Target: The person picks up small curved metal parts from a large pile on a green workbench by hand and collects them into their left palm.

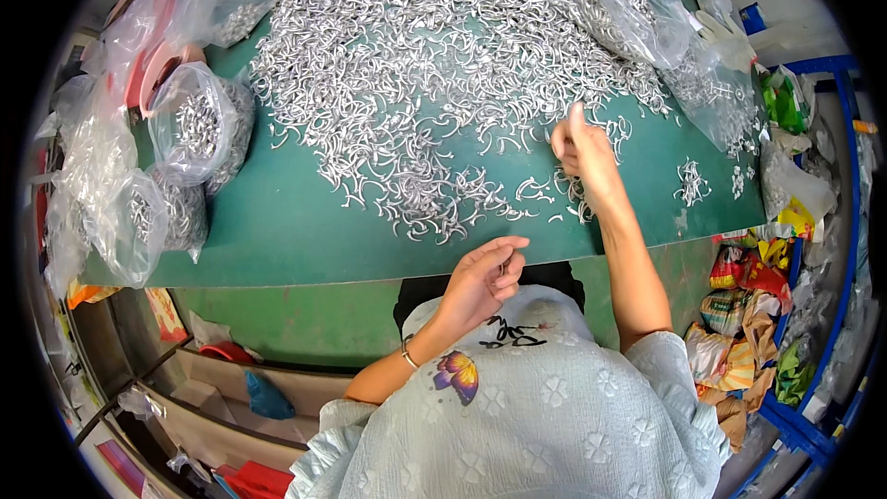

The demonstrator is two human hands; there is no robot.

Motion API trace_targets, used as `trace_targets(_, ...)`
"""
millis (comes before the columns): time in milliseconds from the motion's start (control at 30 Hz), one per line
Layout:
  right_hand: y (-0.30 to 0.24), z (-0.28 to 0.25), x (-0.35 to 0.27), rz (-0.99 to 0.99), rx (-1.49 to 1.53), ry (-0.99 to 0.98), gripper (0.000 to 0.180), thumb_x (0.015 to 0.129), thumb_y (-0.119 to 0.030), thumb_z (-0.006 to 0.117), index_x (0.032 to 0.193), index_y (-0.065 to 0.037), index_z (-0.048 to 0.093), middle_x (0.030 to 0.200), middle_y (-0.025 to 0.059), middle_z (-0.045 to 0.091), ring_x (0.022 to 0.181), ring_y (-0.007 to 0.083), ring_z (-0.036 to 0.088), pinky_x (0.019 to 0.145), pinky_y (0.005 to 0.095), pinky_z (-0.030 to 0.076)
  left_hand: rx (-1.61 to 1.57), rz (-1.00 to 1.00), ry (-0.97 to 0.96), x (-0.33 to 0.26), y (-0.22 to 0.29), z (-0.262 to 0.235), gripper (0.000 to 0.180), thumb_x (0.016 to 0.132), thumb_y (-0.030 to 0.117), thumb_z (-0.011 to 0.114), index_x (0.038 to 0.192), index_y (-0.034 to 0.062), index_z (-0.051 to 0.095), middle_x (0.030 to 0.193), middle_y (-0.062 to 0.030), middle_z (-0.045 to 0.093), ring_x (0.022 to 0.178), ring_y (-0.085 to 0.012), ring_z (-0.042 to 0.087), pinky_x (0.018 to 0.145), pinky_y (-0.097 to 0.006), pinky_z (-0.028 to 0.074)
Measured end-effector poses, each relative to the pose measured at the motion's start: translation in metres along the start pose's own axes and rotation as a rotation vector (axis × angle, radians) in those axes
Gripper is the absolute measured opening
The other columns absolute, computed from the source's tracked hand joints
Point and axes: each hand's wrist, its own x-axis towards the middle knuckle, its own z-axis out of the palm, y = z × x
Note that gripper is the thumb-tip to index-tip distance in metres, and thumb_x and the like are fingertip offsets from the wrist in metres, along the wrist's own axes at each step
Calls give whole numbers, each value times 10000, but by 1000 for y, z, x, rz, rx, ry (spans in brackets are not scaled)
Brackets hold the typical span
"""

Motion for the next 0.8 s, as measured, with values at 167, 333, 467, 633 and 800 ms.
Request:
trace_targets(167,9,37,1,-377,-1093,310,248,867,-251,608,747,-35,593,653,174,618,619,376,605,568,459,455,15,-4,3,2,-1,-2,228,969,125,471,1144,2,550,771,-28,476,604,-78,365,514,-210,320)
trace_targets(333,4,16,3,-298,-826,242,210,822,-226,641,750,-29,626,591,145,598,551,337,598,535,442,453,6,18,8,0,0,-3,227,966,125,477,1142,2,551,772,-29,479,599,-77,366,513,-209,319)
trace_targets(467,1,24,1,-288,-1005,289,212,827,-235,660,765,-34,637,630,160,624,587,354,614,558,451,466,21,13,10,1,0,-3,226,966,125,476,1140,1,551,772,-30,479,597,-77,368,513,-209,320)
trace_targets(633,3,28,1,-232,-1066,244,205,803,-232,680,777,-36,627,655,179,633,647,379,630,592,469,478,2,4,-11,1,-1,-5,226,965,122,476,1139,-3,548,768,-31,479,598,-78,375,514,-212,323)
trace_targets(800,9,32,-4,-284,-1110,252,181,797,-205,668,820,-30,624,694,194,638,660,378,629,605,461,480,2,18,7,-1,0,-8,231,963,117,474,1145,-8,543,762,-33,479,601,-81,381,517,-217,326)
